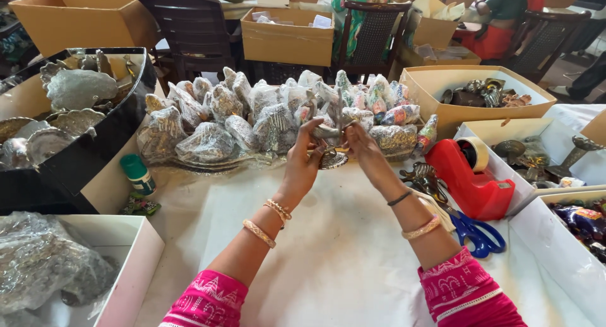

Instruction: The person wraps small, metallic, animal-shaped figurines in bubble wrap. They pick up a figurine, place it on a sheet of bubble wrap, fold the wrap around it, and secure it with tape. The wrapped items are then placed into a white box.

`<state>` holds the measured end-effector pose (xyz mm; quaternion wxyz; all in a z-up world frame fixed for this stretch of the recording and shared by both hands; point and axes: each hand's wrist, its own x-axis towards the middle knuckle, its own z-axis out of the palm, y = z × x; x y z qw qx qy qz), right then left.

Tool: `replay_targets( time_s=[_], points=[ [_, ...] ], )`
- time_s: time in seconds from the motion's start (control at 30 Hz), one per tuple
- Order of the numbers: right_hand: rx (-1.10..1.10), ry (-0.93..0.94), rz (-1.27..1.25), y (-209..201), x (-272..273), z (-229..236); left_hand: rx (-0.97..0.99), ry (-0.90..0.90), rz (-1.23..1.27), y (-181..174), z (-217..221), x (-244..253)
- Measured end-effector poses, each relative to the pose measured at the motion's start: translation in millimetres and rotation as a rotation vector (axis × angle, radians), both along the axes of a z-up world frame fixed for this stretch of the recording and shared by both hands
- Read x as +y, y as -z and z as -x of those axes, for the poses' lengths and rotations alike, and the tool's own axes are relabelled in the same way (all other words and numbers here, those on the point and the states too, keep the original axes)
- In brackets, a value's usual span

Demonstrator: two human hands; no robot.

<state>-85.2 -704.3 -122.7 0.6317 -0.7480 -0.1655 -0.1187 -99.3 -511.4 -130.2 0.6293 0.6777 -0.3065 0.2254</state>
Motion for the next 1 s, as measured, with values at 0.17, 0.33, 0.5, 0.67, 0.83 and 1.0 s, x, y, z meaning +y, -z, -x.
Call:
replay_targets(
  time_s=[0.17,0.33,0.5,0.67,0.83,1.0],
  points=[
    [-0.116,-0.160,0.023,-46.4,1.2,32.1,0.433,0.406,0.437,5.3,-12.9,2.1],
    [-0.265,-0.099,-0.144,-39.5,3.7,42.8,0.482,0.696,0.688,-6.4,-9.6,3.1],
    [-0.960,0.436,0.702,-58.3,33.0,73.1,0.459,0.616,0.845,-21.0,3.7,-5.4],
    [-0.986,0.481,0.846,-52.6,43.2,77.5,0.372,0.556,0.799,-3.3,3.9,-19.0],
    [-0.819,0.464,0.641,-30.7,58.1,74.5,0.347,0.383,0.749,-5.4,15.7,-26.9],
    [-0.522,0.201,-0.084,3.8,70.0,53.0,0.239,0.232,0.637,2.4,10.3,-26.0]
  ],
)
